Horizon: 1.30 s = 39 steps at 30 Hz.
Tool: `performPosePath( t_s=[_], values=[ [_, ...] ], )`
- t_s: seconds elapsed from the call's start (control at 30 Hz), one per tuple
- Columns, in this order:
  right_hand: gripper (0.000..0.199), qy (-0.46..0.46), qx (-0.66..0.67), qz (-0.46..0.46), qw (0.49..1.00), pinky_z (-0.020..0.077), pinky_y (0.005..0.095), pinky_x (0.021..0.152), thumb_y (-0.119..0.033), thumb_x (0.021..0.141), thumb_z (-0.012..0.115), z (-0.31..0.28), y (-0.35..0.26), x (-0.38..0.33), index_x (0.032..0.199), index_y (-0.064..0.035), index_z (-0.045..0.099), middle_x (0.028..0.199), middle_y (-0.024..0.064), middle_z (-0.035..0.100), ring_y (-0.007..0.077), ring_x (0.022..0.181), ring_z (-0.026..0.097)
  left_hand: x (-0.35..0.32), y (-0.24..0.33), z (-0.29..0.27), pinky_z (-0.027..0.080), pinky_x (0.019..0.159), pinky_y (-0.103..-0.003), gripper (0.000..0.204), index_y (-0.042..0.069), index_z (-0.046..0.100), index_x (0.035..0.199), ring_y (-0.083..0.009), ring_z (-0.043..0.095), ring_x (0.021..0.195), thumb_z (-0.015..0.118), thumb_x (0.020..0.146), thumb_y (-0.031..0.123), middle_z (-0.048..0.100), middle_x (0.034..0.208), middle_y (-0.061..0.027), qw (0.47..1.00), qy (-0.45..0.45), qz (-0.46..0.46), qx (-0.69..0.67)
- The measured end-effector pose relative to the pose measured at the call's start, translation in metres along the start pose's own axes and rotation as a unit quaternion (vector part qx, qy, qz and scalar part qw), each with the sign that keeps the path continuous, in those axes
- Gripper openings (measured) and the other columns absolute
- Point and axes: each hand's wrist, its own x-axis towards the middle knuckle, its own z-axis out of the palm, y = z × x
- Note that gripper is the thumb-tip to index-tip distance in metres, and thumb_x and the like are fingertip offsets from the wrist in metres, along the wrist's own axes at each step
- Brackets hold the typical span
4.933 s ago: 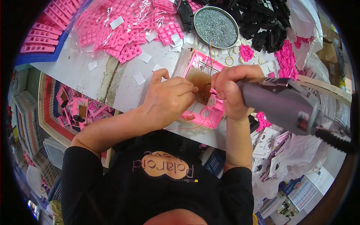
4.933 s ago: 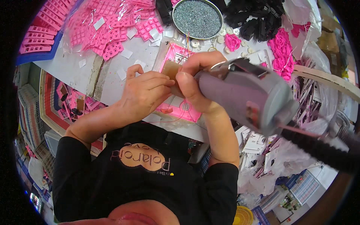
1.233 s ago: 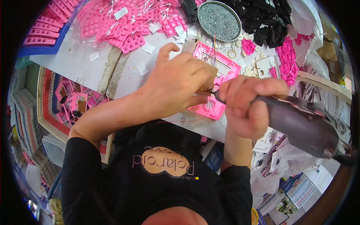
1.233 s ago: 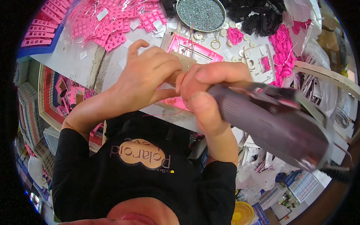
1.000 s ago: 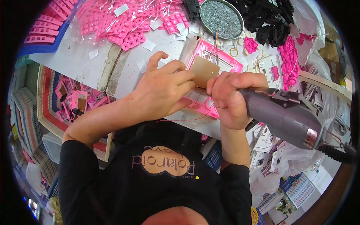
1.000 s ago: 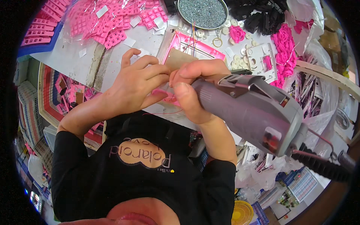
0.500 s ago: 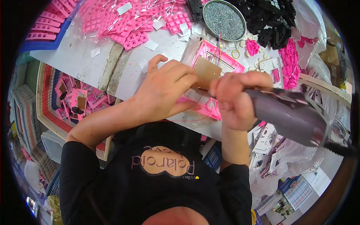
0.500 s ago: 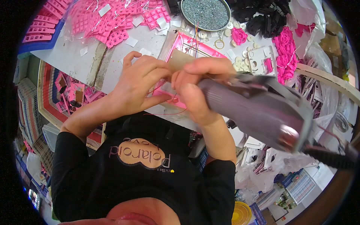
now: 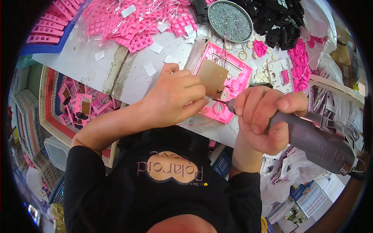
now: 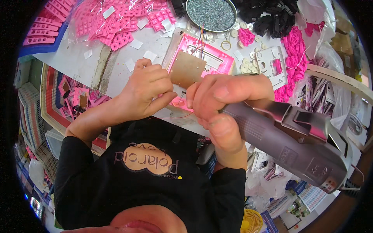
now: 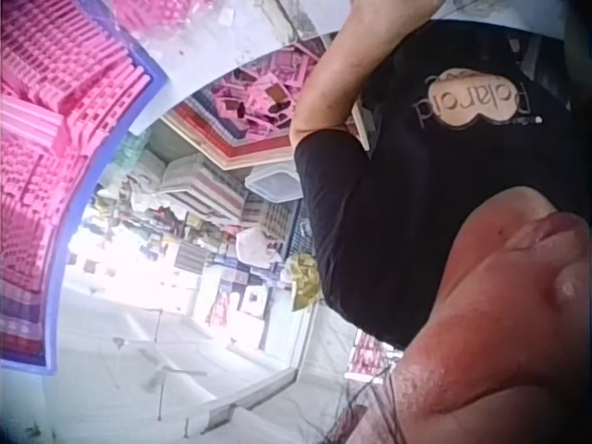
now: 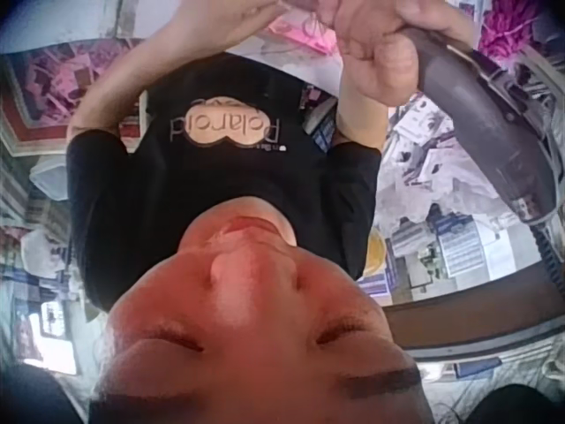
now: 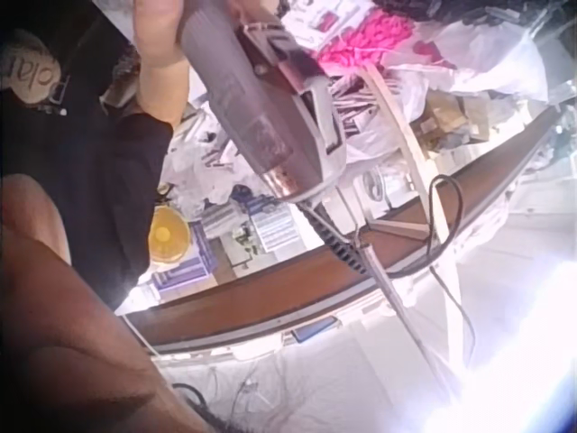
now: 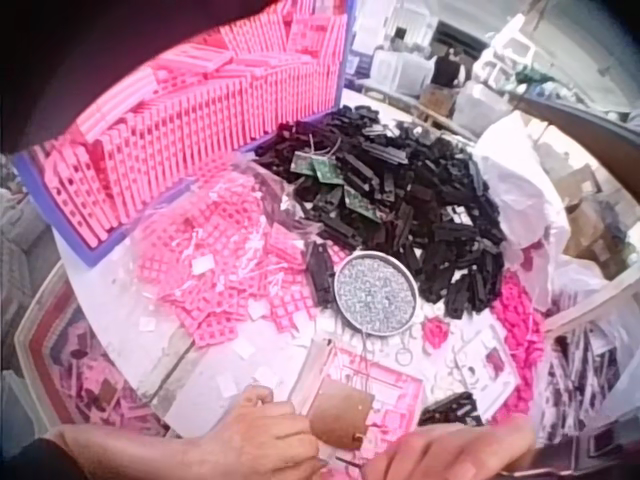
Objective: Assembling components into a pink toy bank using an electric screwdriver.
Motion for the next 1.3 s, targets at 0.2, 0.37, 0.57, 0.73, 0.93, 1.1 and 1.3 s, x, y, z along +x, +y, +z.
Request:
performPosePath(
  t_s=[0.2, 0.37, 0.57, 0.73, 0.93, 1.1, 1.3],
  values=[
    [0.031, -0.038, -0.012, -0.013, 0.999, 0.0441, 0.0306, 0.054, -0.026, 0.095, 0.065, 0.004, -0.003, 0.003, 0.114, -0.0093, 0.047, 0.060, -0.0012, 0.051, 0.0118, 0.050, 0.047, -0.005, 0.000, -0.002, 0.031, 0.085, -0.039, 0.013, 0.016, 0.065, 0.084, -0.0135, 0.059, 0.081, 0.077, 0.080, 0.018, 0.062, 0.085, 0.0040, 0.999, 0.032, 0.033, -0.027],
    [0.028, -0.055, -0.015, -0.028, 0.998, 0.0430, 0.0273, 0.049, -0.027, 0.097, 0.062, 0.004, -0.003, 0.004, 0.113, -0.0111, 0.047, 0.057, -0.0034, 0.052, 0.0106, 0.047, 0.048, -0.009, -0.005, 0.005, 0.030, 0.079, -0.040, 0.030, 0.013, 0.067, 0.101, -0.0144, 0.061, 0.073, 0.080, 0.074, 0.008, 0.071, 0.097, 0.0011, 0.992, 0.087, 0.091, -0.023],
    [0.036, -0.091, 0.070, -0.004, 0.993, 0.0471, 0.0366, 0.058, -0.016, 0.090, 0.072, 0.000, -0.003, 0.001, 0.117, -0.0062, 0.049, 0.066, 0.0046, 0.056, 0.0176, 0.057, 0.054, -0.009, -0.003, 0.010, 0.030, 0.078, -0.041, 0.026, 0.012, 0.068, 0.096, -0.0149, 0.061, 0.071, 0.081, 0.073, 0.009, 0.071, 0.093, 0.0011, 0.989, 0.096, 0.107, -0.034],
    [0.029, -0.065, 0.010, -0.011, 0.998, 0.0448, 0.0298, 0.050, -0.024, 0.095, 0.066, 0.008, 0.000, 0.000, 0.111, -0.0105, 0.046, 0.058, -0.0017, 0.053, 0.0122, 0.048, 0.049, -0.009, -0.005, 0.007, 0.030, 0.078, -0.041, 0.028, 0.012, 0.068, 0.093, -0.0152, 0.059, 0.069, 0.083, 0.070, 0.012, 0.069, 0.089, 0.0014, 0.989, 0.093, 0.112, -0.028],
    [0.028, -0.029, -0.038, -0.016, 0.999, 0.0416, 0.0294, 0.047, -0.026, 0.096, 0.064, 0.014, 0.005, -0.001, 0.111, -0.0107, 0.046, 0.057, -0.0022, 0.050, 0.0115, 0.047, 0.047, -0.011, -0.001, 0.003, 0.030, 0.079, -0.042, 0.030, 0.013, 0.069, 0.093, -0.0162, 0.060, 0.074, 0.084, 0.069, 0.021, 0.068, 0.091, 0.0029, 0.989, 0.084, 0.106, 0.053],
    [0.025, 0.046, -0.094, -0.010, 0.995, 0.0412, 0.0315, 0.051, -0.021, 0.095, 0.063, 0.013, 0.026, -0.004, 0.111, -0.0094, 0.047, 0.056, -0.0009, 0.044, 0.0125, 0.048, 0.042, -0.002, -0.006, 0.005, 0.029, 0.093, -0.048, 0.035, 0.015, 0.070, 0.092, -0.0177, 0.055, 0.103, 0.081, 0.070, 0.040, 0.064, 0.110, 0.0035, 0.988, 0.062, 0.019, 0.138],
    [0.023, 0.066, -0.132, 0.012, 0.989, 0.0441, 0.0340, 0.055, -0.007, 0.089, 0.060, 0.001, 0.047, -0.012, 0.107, -0.0081, 0.046, 0.060, 0.0026, 0.047, 0.0128, 0.050, 0.043, -0.005, -0.010, 0.003, 0.028, 0.098, -0.052, 0.038, 0.015, 0.071, 0.093, -0.0203, 0.052, 0.113, 0.081, 0.068, 0.043, 0.062, 0.117, 0.0019, 0.988, 0.029, 0.011, 0.149]
  ],
)
